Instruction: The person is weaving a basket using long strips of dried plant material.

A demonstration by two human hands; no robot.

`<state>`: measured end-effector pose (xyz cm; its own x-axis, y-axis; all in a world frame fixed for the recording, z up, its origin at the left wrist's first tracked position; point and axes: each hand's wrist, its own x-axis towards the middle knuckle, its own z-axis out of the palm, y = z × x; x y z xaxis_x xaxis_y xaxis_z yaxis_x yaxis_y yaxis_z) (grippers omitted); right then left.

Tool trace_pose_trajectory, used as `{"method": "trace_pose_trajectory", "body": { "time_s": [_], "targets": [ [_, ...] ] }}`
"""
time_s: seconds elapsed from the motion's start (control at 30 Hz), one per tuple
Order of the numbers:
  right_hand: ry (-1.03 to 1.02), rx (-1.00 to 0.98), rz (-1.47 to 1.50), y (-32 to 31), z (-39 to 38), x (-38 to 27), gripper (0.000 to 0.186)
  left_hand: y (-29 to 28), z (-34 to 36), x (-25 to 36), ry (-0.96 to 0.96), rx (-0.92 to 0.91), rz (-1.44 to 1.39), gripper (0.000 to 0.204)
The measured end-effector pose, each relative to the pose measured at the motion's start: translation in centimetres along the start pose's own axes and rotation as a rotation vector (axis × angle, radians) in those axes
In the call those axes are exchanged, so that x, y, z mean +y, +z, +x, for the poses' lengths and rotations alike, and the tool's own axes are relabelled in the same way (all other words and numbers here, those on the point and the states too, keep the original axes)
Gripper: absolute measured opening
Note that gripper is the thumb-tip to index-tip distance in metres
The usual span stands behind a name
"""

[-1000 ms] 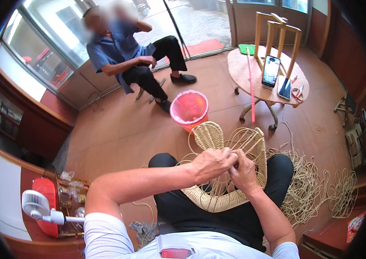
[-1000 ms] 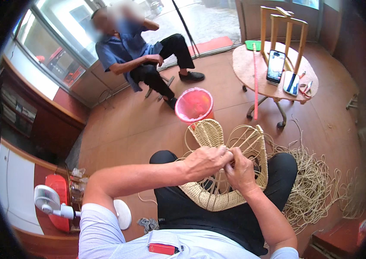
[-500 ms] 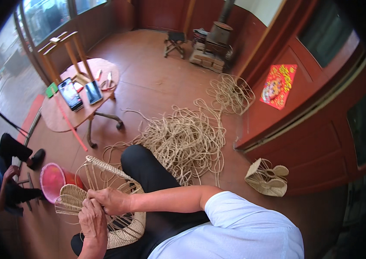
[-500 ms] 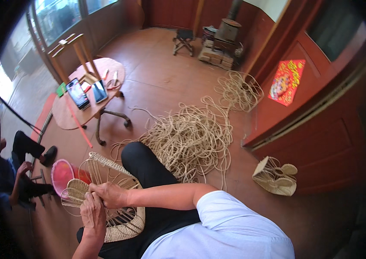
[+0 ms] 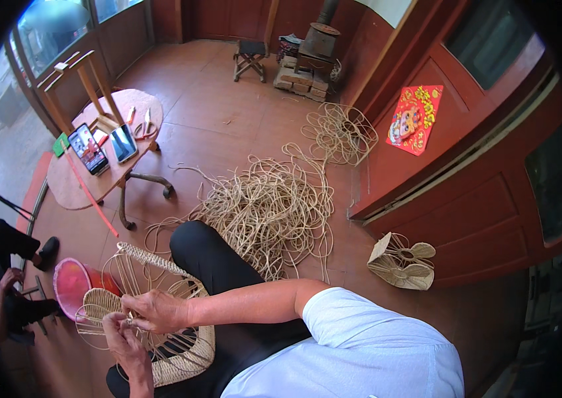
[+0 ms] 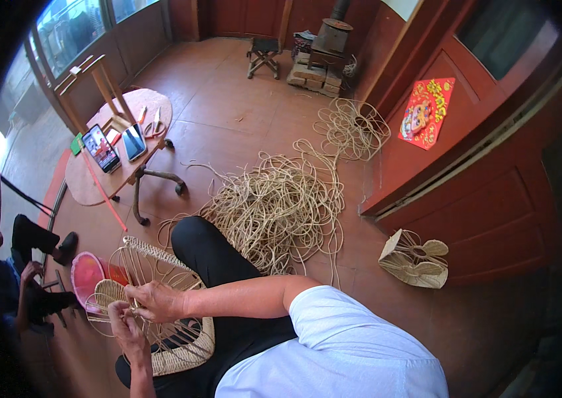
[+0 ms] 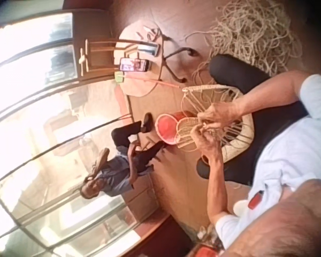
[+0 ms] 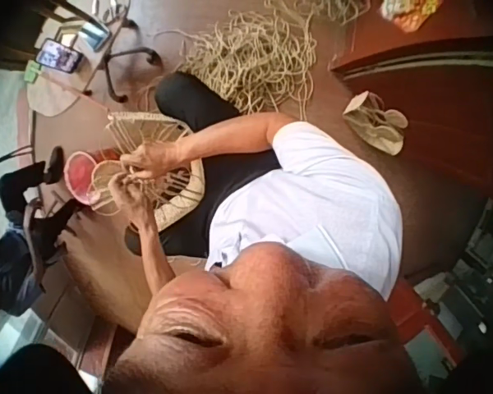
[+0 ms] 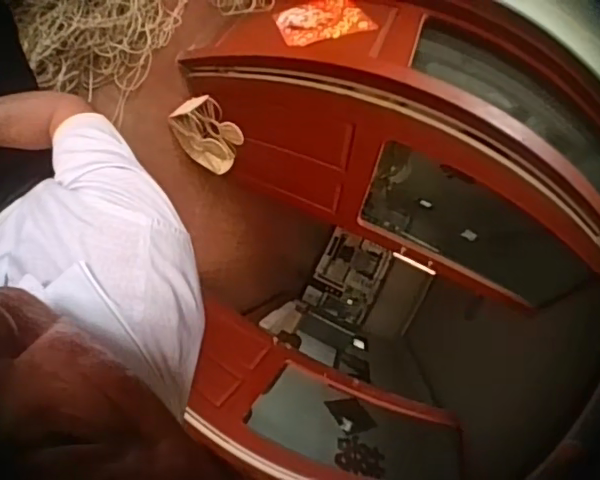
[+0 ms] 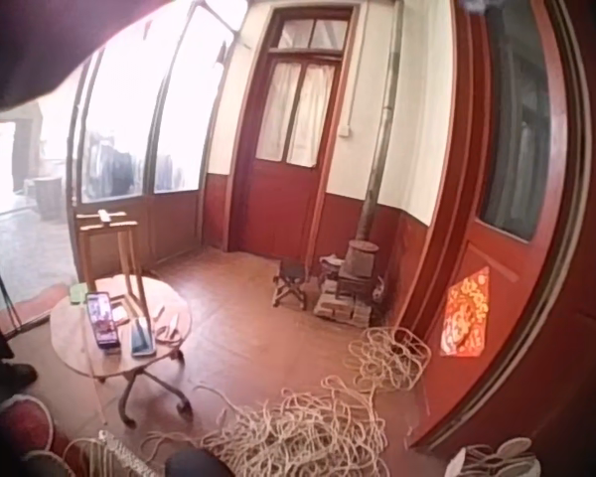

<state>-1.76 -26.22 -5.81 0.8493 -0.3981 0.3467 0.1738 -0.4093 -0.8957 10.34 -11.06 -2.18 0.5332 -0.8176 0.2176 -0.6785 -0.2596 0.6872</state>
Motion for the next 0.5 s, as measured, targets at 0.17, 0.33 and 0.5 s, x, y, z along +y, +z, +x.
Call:
{"method": "trace_pose_trajectory", "body": {
  "time_s": [0.17,0.33,0.5],
  "targets": [
    [0.003,0.052,-0.035,-1.2,-0.6,0.3,0.036,1.4,1.2,1.8,-0.291,0.083,-0.499,0.018],
    [0.038,-0.013,-0.097,-1.9,0.3,-0.1,0.029,-1.1,2.4,9.9,-0.011,0.169,-0.053,0.012],
    [0.045,0.030,-0.155,-2.5,0.6,-0.4,0.030,-2.9,2.4,5.2,-0.146,0.260,-0.114,0.024]
  ]
}}
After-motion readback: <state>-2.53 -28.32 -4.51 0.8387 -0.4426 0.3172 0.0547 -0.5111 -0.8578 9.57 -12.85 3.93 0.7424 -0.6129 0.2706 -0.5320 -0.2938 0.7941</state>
